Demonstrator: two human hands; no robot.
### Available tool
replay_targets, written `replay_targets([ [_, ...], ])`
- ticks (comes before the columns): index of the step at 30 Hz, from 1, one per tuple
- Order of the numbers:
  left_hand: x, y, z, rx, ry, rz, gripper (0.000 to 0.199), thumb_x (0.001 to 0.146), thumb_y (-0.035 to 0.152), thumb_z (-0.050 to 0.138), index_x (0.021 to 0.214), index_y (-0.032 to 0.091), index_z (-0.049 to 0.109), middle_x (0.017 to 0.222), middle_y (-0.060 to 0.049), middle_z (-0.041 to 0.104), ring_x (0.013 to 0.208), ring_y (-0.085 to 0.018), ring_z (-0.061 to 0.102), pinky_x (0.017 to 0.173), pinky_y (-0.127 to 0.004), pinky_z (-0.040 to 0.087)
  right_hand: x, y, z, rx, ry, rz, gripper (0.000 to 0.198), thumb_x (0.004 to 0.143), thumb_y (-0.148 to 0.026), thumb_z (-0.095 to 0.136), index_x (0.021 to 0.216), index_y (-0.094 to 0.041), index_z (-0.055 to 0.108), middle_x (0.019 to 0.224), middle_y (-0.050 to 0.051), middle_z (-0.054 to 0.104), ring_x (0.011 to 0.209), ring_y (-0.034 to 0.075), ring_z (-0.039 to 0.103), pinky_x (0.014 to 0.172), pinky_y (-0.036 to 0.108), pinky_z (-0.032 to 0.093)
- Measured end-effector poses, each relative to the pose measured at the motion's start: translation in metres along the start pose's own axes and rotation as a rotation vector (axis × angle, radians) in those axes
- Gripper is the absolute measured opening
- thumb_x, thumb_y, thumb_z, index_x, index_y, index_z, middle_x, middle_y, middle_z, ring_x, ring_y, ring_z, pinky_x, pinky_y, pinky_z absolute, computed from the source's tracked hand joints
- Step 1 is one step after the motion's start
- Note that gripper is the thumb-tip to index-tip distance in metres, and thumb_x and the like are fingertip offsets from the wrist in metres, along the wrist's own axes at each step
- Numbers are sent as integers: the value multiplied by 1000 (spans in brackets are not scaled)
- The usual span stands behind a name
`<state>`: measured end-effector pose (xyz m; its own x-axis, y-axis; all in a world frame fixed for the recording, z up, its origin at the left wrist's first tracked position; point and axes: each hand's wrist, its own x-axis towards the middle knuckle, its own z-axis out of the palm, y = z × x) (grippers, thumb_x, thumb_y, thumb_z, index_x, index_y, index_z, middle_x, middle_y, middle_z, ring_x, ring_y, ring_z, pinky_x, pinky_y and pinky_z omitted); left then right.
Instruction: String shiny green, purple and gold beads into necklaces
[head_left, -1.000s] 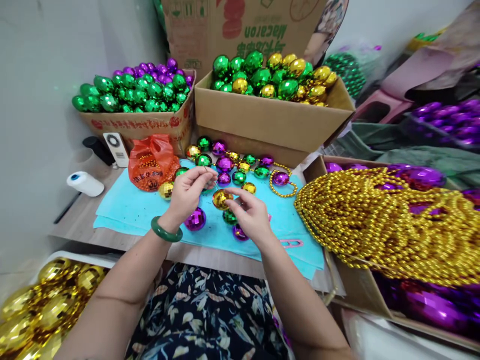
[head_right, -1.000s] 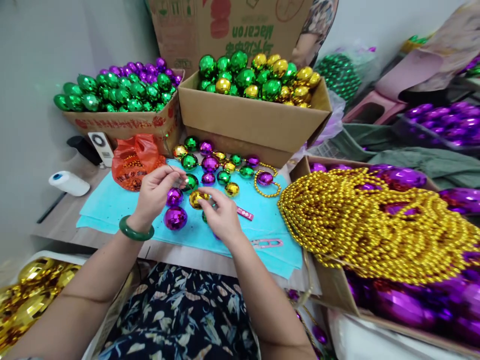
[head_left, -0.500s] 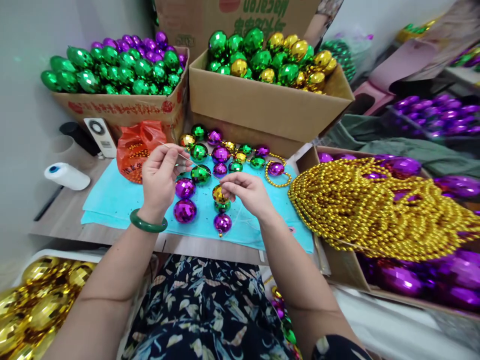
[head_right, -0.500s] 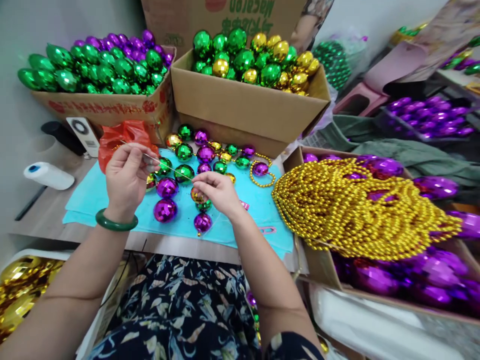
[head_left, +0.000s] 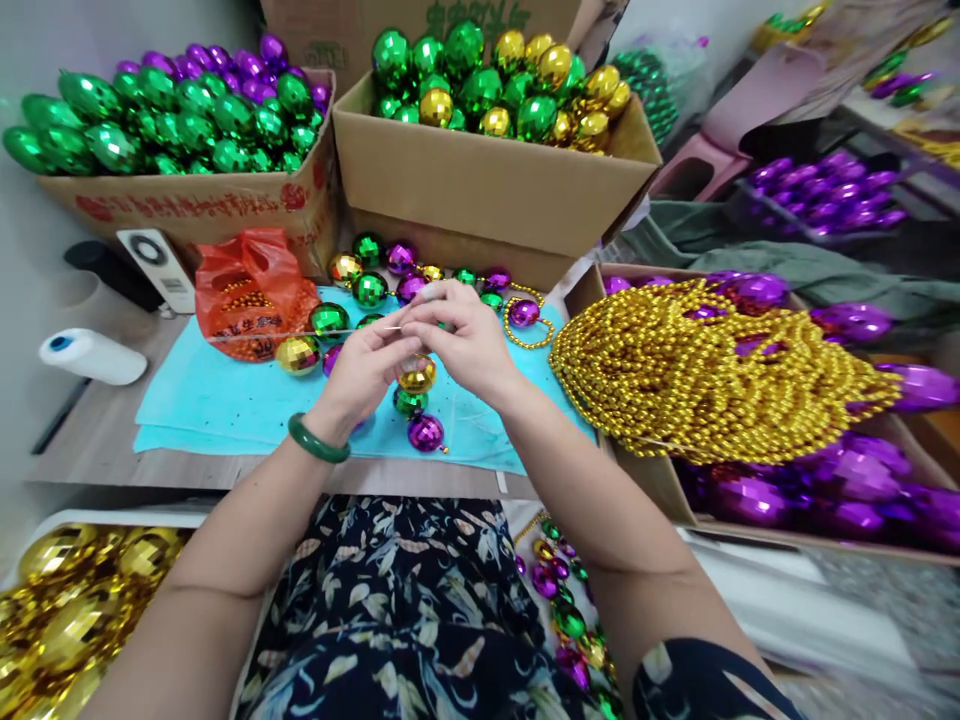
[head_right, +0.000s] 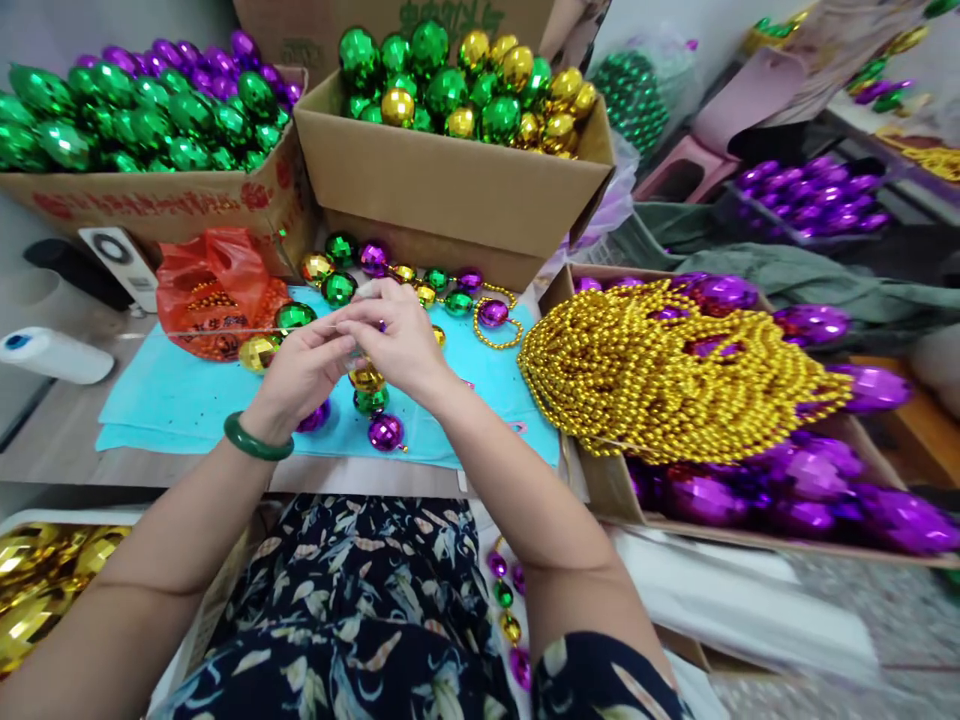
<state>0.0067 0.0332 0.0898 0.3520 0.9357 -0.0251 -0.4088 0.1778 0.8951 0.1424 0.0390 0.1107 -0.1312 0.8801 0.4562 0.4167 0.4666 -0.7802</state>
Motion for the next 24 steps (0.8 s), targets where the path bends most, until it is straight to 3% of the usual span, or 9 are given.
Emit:
replay_targets([
  [3, 5, 2, 2, 48, 48, -57, 26, 63, 30, 80, 79, 12, 71, 65, -1, 64, 52, -6, 55, 48, -16, 44, 3, 9, -10, 11, -8, -19, 12, 81, -20, 61, 79, -20, 73, 108, 4, 62, 110, 21, 53, 98, 40, 39],
  [7, 5, 6, -1, 189, 121, -31, 23, 66, 32, 78, 76, 13, 71, 59, 0, 60, 47, -5, 49, 42, -15, 36, -19, 44, -31, -6, -55, 63, 17, 85, -17, 54, 90, -19, 70, 104, 5, 64, 102, 18, 57, 92, 36, 45],
  [10, 2, 14, -7, 246, 154, 20, 17, 68, 29, 75, 75, 14, 70, 58, 1, 58, 48, -5, 47, 42, -16, 35, -60, 78, -33, -204, -354, 190, 25, 78, -2, 51, 85, -17, 71, 96, 6, 64, 96, 18, 59, 92, 35, 45],
  [12, 1, 22, -10, 268, 179, 59, 14, 70, 27, 73, 75, 15, 70, 59, 1, 57, 48, -5, 47, 43, -16, 35, -90, 94, -24, -306, -591, 259, 36, 73, 4, 50, 94, -16, 72, 105, 8, 62, 99, 19, 59, 93, 34, 45],
  [14, 1, 31, -11, 299, 204, 110, 13, 72, 27, 71, 77, 15, 70, 60, 1, 57, 50, -5, 47, 44, -16, 36, -112, 102, -12, -361, -695, 304, 39, 73, 1, 53, 102, -18, 71, 115, 10, 59, 103, 21, 59, 92, 33, 45],
  [18, 0, 51, -11, 340, 218, 253, 9, 77, 25, 68, 79, 17, 70, 60, 1, 56, 51, -5, 48, 44, -16, 36, -126, 103, -7, -252, -553, 344, 15, 78, -15, 60, 82, -17, 74, 108, 9, 63, 99, 20, 60, 91, 33, 45],
  [21, -6, 65, -10, 316, 212, 348, 7, 78, 24, 68, 78, 17, 71, 60, 1, 55, 52, -6, 48, 44, -17, 35, -120, 105, -33, -46, -324, 426, 14, 79, -26, 60, 78, -17, 72, 83, 5, 68, 80, 17, 62, 79, 29, 48],
  [24, -12, 70, -11, 325, 250, 392, 8, 77, 25, 71, 79, 17, 72, 60, 0, 56, 52, -6, 48, 44, -18, 35, -111, 111, -71, -11, -78, 513, 21, 77, -35, 60, 80, -16, 69, 67, 2, 65, 61, 14, 58, 61, 26, 46],
])
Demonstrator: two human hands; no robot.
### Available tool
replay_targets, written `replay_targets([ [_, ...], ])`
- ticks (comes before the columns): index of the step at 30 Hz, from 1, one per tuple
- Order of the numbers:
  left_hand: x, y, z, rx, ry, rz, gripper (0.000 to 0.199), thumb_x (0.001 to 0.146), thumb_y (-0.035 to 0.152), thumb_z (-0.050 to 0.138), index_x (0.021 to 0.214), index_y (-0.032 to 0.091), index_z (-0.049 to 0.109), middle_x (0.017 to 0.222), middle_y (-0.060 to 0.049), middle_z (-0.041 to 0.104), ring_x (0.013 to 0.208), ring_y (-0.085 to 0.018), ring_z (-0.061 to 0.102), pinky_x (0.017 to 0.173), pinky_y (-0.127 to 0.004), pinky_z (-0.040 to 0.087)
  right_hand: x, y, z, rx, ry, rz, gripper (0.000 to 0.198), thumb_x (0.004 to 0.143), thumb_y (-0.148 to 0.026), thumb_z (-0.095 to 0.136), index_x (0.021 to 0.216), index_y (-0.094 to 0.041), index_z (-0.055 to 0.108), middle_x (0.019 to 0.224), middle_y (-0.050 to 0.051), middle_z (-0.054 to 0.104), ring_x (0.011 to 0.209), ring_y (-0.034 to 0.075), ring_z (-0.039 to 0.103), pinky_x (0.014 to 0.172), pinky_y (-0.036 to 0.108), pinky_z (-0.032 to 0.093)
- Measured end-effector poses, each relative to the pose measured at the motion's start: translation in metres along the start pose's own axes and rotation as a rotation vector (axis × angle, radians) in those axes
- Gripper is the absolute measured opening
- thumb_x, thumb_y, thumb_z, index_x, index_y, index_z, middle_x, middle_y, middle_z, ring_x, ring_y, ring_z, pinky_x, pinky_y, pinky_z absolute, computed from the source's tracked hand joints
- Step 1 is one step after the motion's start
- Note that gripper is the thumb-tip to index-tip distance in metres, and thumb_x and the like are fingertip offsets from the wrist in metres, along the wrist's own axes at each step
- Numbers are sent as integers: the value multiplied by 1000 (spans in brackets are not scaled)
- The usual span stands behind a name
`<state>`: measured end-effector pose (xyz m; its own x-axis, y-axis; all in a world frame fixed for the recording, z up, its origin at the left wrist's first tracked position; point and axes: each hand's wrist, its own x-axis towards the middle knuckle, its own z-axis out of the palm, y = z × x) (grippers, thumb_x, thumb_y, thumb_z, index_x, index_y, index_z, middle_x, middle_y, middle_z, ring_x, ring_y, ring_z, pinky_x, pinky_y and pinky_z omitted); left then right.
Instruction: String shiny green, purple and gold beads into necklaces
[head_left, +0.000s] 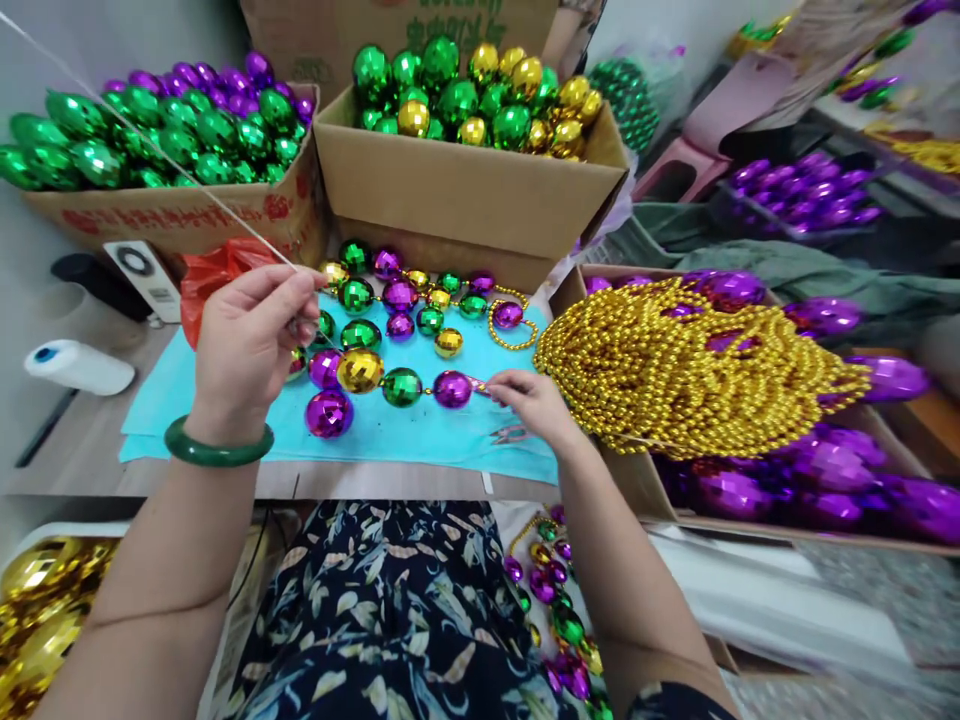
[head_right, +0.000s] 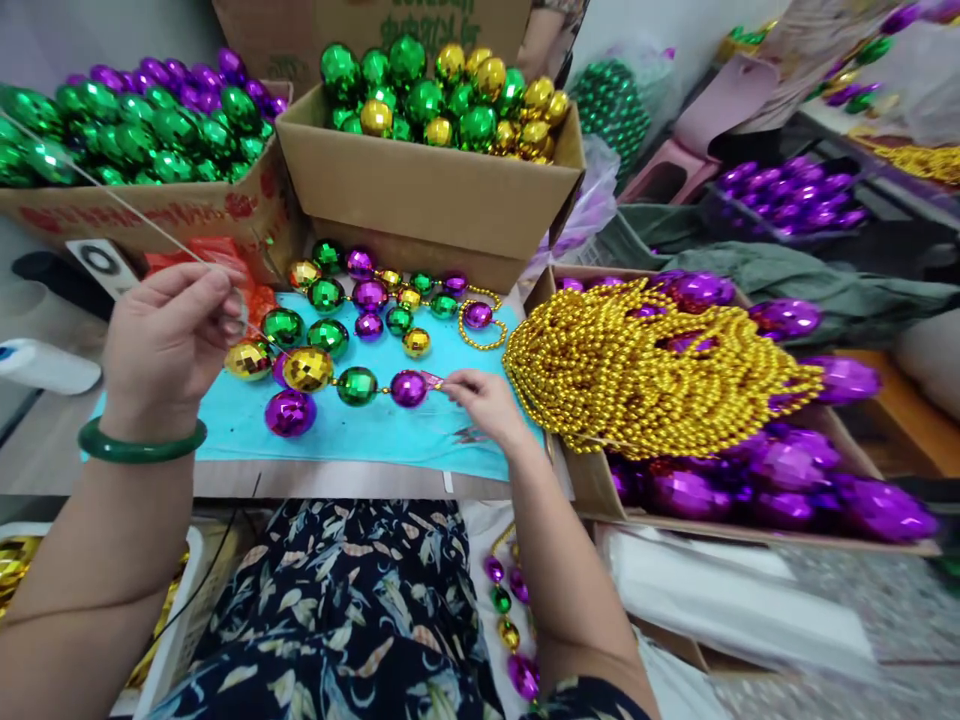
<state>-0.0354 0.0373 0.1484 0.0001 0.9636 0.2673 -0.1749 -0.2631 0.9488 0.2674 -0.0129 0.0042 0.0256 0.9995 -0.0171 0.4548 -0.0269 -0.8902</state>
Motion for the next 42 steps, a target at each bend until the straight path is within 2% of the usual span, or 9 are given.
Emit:
replay_targets([
  [4, -2, -19, -5, 87, 63, -33, 11, 73, 27, 72, 77, 16, 71, 58, 1, 57, 49, -6, 47, 43, -19, 33, 15, 3, -33, -283, 163, 67, 21, 80, -29, 55, 85, -15, 69, 75, 4, 68, 68, 15, 60, 64, 25, 45],
  [14, -4, -85, -19, 454, 203, -149, 25, 70, 38, 67, 77, 15, 69, 59, 3, 58, 49, -7, 44, 48, -19, 34, 35, 5, -33, -695, 45, 269, 18, 79, -21, 56, 84, -18, 72, 90, 8, 72, 86, 20, 64, 72, 26, 43],
  [22, -10, -95, -15, 453, 156, -188, 26, 71, 39, 65, 79, 14, 69, 60, 2, 57, 51, -8, 47, 50, -19, 36, 39, -36, -70, -934, 346, 266, 33, 85, -19, 44, 109, -15, 66, 112, 18, 64, 98, 29, 62, 77, 34, 45],
  [24, -10, -96, -12, 421, 148, -203, 26, 71, 38, 66, 78, 14, 68, 60, 2, 57, 50, -8, 46, 49, -19, 36, 35, -42, -57, -920, 317, 226, 31, 85, -19, 45, 109, -15, 66, 114, 17, 62, 98, 28, 61, 78, 33, 45],
  [29, -10, -95, -3, 368, 153, -208, 25, 71, 37, 66, 79, 14, 68, 59, 2, 57, 48, -7, 45, 46, -19, 35, 16, -30, 16, -792, -30, 289, 31, 85, -43, 54, 93, -17, 69, 98, 14, 68, 88, 27, 64, 69, 31, 46],
  [33, -8, -92, -3, 360, 128, -198, 23, 71, 36, 66, 78, 14, 68, 59, 2, 57, 49, -7, 45, 46, -18, 35, 14, -14, 34, -750, 85, 321, 26, 87, -35, 53, 99, -19, 69, 105, 13, 67, 91, 25, 65, 69, 29, 45],
  [38, -10, -91, -2, 295, 104, -253, 25, 70, 39, 68, 75, 14, 67, 58, 2, 57, 48, -7, 46, 46, -19, 35, 26, -21, -13, -722, 353, 396, 35, 90, -27, 40, 105, -12, 68, 104, 20, 67, 97, 32, 63, 76, 39, 47],
  [40, -14, -93, 3, 296, 34, -299, 26, 71, 40, 67, 76, 14, 67, 60, 1, 58, 49, -9, 49, 46, -20, 37, 27, -32, -15, -586, 494, 264, 32, 88, -25, 44, 103, -11, 69, 106, 20, 66, 98, 30, 62, 83, 41, 47],
  [42, -21, -95, 10, 346, -107, -312, 25, 74, 40, 64, 78, 15, 68, 63, 0, 61, 53, -10, 52, 49, -21, 39, 23, -46, 3, -273, 471, 41, 26, 84, -28, 52, 98, -15, 70, 101, 14, 69, 92, 25, 63, 84, 38, 49],
])
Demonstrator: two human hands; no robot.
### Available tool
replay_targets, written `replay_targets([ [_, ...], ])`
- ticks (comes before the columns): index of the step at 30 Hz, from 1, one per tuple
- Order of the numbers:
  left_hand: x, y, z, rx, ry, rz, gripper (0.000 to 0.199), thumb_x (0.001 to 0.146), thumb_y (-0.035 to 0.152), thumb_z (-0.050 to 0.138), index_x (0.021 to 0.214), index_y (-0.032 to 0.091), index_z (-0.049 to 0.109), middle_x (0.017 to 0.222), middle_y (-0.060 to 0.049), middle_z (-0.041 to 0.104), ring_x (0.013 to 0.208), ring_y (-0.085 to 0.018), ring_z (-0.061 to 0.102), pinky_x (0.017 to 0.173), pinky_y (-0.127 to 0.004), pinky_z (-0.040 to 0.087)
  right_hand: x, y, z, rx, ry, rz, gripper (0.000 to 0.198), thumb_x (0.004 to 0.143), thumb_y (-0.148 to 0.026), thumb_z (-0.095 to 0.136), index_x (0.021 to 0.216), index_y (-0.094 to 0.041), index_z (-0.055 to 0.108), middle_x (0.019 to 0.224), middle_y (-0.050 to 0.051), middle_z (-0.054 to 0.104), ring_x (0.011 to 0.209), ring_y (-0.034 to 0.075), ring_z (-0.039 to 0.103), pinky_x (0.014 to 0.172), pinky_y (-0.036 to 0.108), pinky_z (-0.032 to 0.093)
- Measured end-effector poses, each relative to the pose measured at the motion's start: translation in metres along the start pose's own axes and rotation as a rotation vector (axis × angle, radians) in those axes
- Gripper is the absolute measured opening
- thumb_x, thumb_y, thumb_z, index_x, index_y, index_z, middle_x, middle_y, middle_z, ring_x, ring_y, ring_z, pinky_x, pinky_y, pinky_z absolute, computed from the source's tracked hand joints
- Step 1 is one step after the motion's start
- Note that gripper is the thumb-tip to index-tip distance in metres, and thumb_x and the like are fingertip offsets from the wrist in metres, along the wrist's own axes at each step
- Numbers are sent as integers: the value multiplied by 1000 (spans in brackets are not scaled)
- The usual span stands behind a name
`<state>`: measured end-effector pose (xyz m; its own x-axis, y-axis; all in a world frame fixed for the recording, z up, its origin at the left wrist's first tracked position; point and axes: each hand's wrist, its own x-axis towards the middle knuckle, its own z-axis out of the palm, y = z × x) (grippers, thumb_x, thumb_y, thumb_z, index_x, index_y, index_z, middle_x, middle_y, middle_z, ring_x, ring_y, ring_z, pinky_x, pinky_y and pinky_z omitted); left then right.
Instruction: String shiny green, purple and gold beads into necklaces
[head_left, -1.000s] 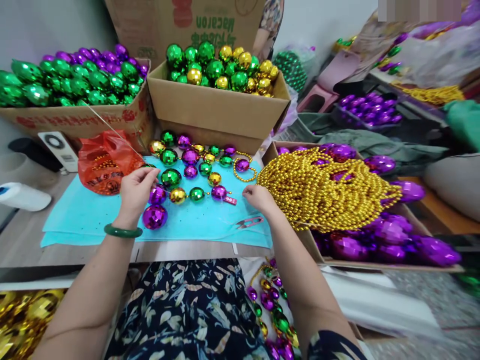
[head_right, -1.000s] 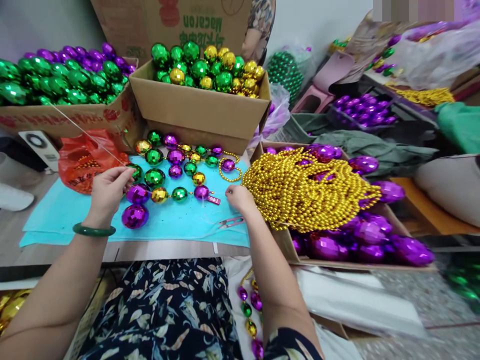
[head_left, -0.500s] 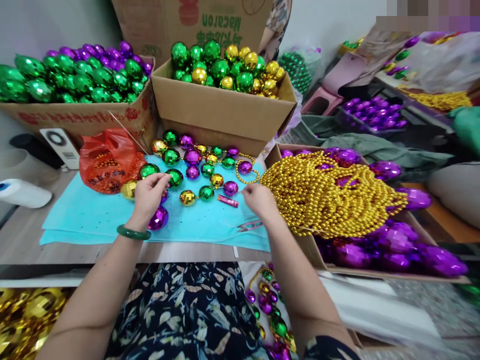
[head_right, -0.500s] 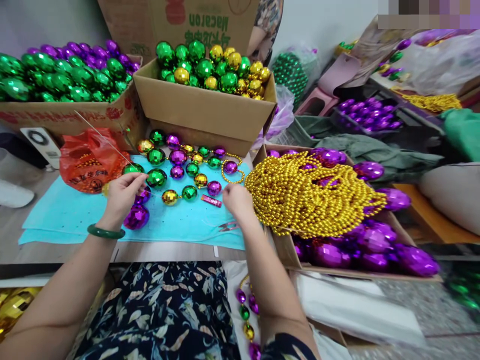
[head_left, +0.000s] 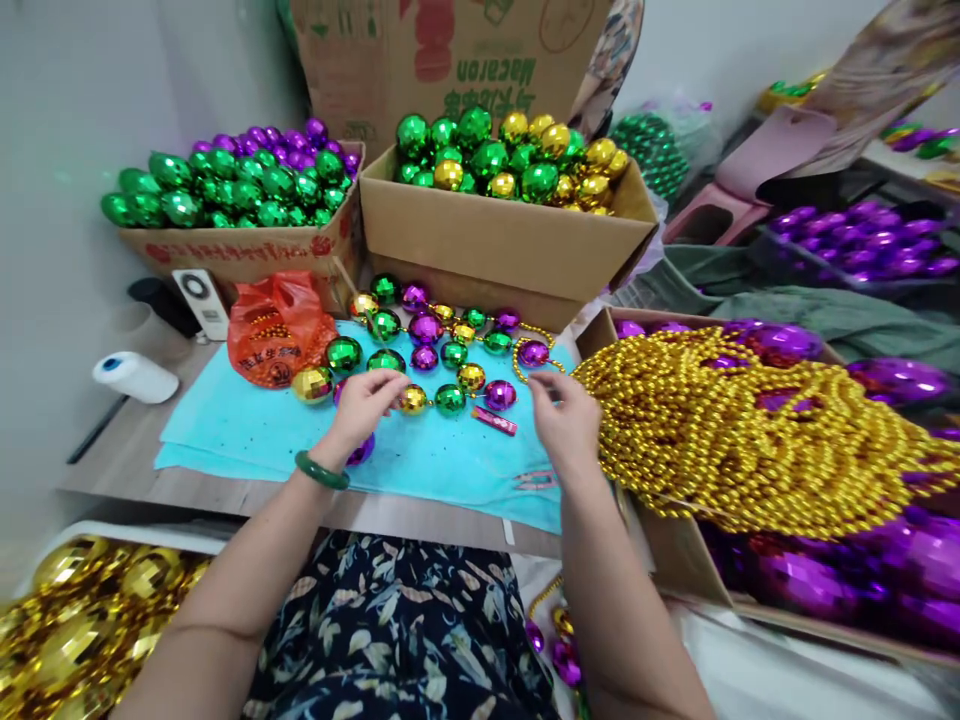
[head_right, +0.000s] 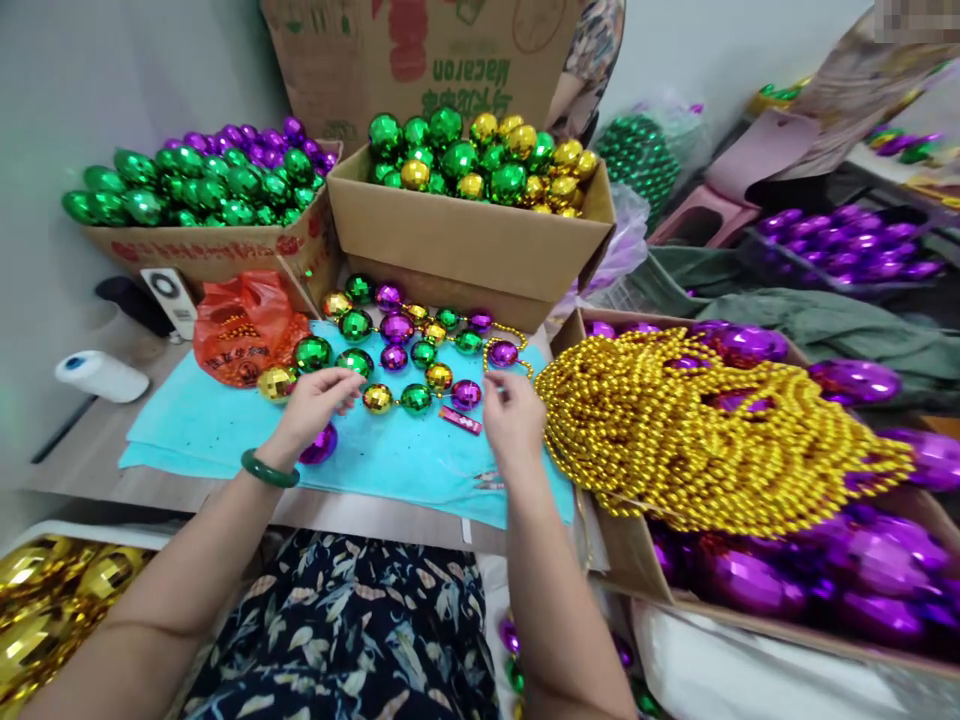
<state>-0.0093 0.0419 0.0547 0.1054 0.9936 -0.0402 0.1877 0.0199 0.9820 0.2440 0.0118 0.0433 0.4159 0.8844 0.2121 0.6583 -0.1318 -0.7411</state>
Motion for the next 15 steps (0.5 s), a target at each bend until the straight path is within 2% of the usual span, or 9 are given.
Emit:
replay_targets([
  [2, -6, -1, 9, 138, -157, 95, 22, 79, 37, 60, 78, 16, 69, 68, -2, 64, 58, -12, 54, 54, -22, 41, -20, -21, 21, 367, -158, -85, 25, 81, -34, 58, 97, -18, 70, 93, 9, 70, 81, 20, 63, 73, 33, 52],
  [3, -8, -2, 12, 222, -223, 166, 21, 81, 34, 58, 78, 17, 69, 70, -2, 65, 62, -13, 56, 57, -23, 41, -31, -31, 33, 493, -226, -87, 26, 79, -36, 61, 96, -19, 70, 90, 7, 70, 75, 18, 63, 66, 31, 52],
  [5, -13, -4, 18, 383, -300, 289, 22, 86, 29, 53, 78, 18, 70, 74, -3, 67, 68, -14, 58, 64, -25, 41, -49, -44, 53, 643, -278, -55, 23, 77, -36, 62, 89, -19, 71, 88, 7, 68, 67, 15, 60, 52, 26, 49],
  [8, -20, -9, 21, 517, -315, 317, 26, 88, 25, 49, 78, 18, 71, 76, -5, 69, 71, -16, 60, 66, -27, 41, -65, -50, 68, 740, -288, 7, 18, 76, -35, 63, 78, -18, 70, 87, 7, 64, 60, 13, 57, 41, 23, 42],
  [11, -21, -15, 20, 544, -320, 251, 26, 87, 22, 48, 76, 18, 71, 74, -5, 70, 69, -16, 61, 64, -26, 43, -68, -48, 71, 770, -330, 27, 15, 73, -34, 67, 77, -19, 70, 89, 6, 64, 53, 10, 52, 42, 25, 44],
  [13, -16, -15, 11, 548, -348, 262, 22, 86, 24, 51, 84, 19, 73, 83, -5, 73, 76, -18, 63, 69, -27, 45, -68, -46, 71, 815, -319, 48, 15, 74, -34, 67, 78, -20, 68, 89, 6, 65, 52, 10, 52, 45, 26, 46],
  [15, -3, -11, -9, 583, -303, 302, 22, 85, 30, 54, 94, 21, 72, 97, -6, 73, 88, -20, 64, 77, -29, 47, -67, -45, 70, 917, -314, 105, 17, 78, -38, 66, 81, -21, 64, 86, 6, 66, 54, 13, 55, 43, 25, 45],
])
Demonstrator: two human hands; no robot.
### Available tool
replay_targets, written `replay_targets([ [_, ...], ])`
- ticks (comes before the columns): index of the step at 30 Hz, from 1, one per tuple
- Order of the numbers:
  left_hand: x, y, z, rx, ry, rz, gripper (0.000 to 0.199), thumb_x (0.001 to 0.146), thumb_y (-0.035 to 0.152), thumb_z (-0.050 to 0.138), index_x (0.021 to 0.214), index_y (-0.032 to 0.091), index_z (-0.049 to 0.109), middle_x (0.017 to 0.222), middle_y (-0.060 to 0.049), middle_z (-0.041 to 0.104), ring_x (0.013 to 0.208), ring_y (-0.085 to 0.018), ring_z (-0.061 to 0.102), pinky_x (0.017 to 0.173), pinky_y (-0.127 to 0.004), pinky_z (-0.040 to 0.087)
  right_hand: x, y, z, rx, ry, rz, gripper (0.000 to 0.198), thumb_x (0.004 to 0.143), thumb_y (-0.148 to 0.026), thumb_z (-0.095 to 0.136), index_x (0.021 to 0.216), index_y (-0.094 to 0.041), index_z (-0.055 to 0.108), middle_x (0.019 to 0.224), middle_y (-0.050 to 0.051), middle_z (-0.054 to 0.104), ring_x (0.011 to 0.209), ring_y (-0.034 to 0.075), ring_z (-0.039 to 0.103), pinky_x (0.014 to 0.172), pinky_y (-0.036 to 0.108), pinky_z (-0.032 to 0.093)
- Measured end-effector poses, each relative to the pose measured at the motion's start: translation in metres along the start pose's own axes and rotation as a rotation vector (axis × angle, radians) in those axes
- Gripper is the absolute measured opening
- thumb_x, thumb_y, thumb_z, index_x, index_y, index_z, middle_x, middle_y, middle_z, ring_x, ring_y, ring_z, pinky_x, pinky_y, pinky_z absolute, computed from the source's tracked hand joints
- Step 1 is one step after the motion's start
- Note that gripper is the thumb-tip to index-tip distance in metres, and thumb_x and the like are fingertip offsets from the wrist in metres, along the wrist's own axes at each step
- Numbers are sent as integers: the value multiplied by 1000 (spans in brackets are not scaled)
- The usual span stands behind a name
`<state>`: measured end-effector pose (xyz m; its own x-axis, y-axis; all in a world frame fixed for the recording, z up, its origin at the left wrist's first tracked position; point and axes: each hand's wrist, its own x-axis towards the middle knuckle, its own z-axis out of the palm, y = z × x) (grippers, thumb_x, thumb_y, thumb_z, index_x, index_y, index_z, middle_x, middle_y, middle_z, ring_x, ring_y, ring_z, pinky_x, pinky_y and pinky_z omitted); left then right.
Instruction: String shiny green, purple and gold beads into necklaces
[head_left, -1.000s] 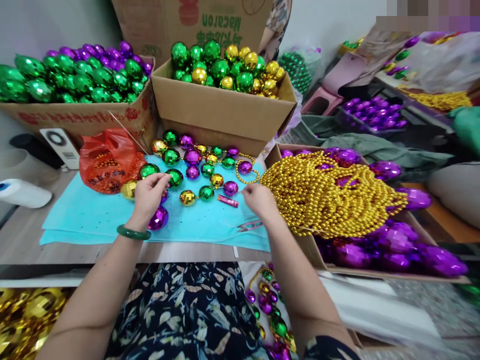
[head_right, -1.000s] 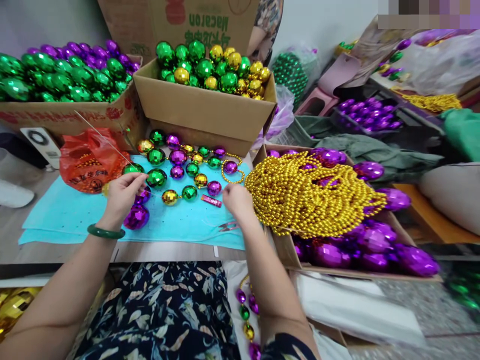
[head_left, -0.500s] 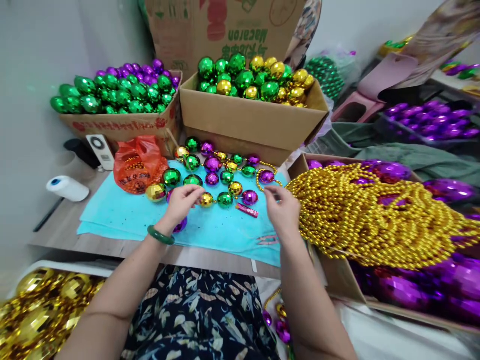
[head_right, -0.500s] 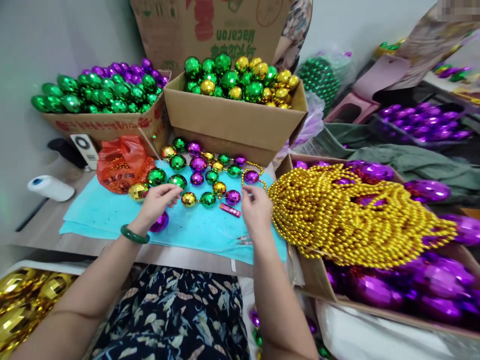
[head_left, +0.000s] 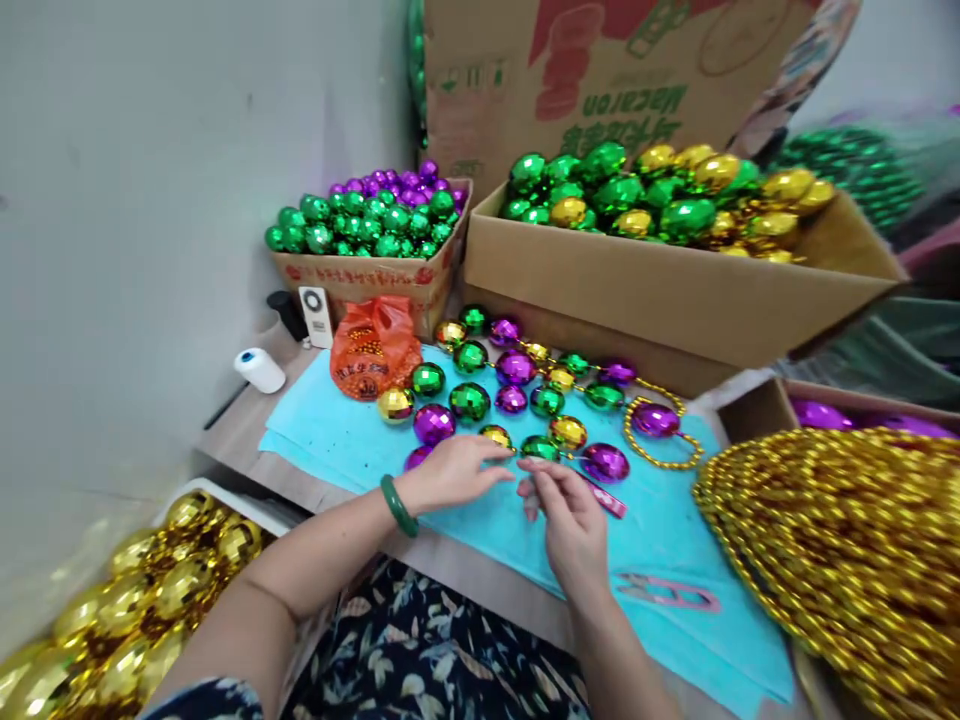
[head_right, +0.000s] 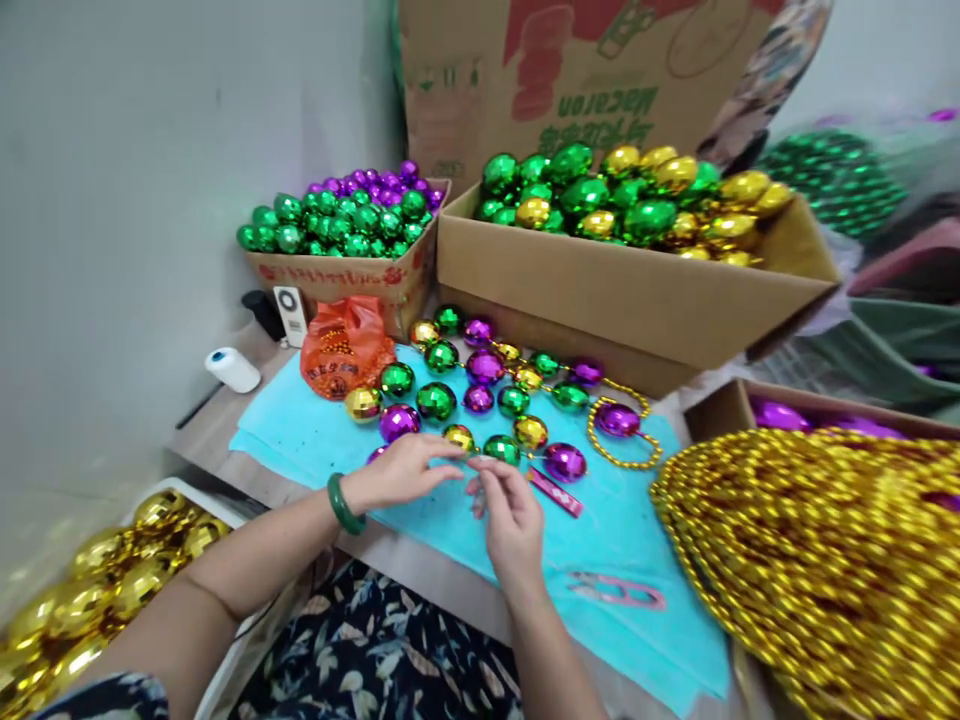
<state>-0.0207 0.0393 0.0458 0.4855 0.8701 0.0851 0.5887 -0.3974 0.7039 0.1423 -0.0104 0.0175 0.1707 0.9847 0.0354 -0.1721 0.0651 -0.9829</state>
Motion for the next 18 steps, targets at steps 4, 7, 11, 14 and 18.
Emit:
replay_targets([
  [4, 14, -48, -76, 357, 349, -399, 32, 90, 33, 44, 86, 17, 72, 88, -10, 72, 80, -21, 64, 74, -30, 46, -3, -1, -7, 146, -33, 103, 19, 81, -41, 65, 85, -24, 57, 70, 2, 64, 54, 16, 59, 38, 23, 43],
  [7, 28, -98, -124, 526, 438, -624, 34, 90, 23, 39, 94, 10, 70, 95, -18, 70, 90, -24, 64, 80, -31, 46, -6, 0, -14, 98, -82, 139, 19, 80, -41, 66, 83, -23, 60, 67, 3, 62, 51, 15, 56, 38, 23, 43],
  [11, 48, -151, -134, 535, 317, -657, 26, 78, 9, 50, 94, 3, 69, 96, -23, 69, 96, -26, 64, 83, -30, 45, -9, 1, -19, 21, -118, 158, 19, 77, -40, 69, 78, -21, 66, 63, 4, 62, 50, 14, 55, 40, 25, 44],
  [14, 61, -170, -124, 531, 243, -640, 28, 77, 7, 51, 98, 1, 68, 101, -25, 68, 98, -26, 64, 84, -29, 45, -10, -5, -21, 40, -58, 156, 18, 75, -38, 71, 79, -21, 68, 61, 3, 62, 49, 14, 55, 39, 23, 43],
  [18, 70, -175, -119, 541, 215, -633, 31, 79, 8, 48, 102, -4, 66, 105, -30, 65, 100, -31, 64, 83, -34, 46, -13, -19, -26, 61, 16, 94, 17, 74, -37, 72, 80, -22, 69, 60, 3, 63, 49, 13, 55, 39, 22, 43],
])
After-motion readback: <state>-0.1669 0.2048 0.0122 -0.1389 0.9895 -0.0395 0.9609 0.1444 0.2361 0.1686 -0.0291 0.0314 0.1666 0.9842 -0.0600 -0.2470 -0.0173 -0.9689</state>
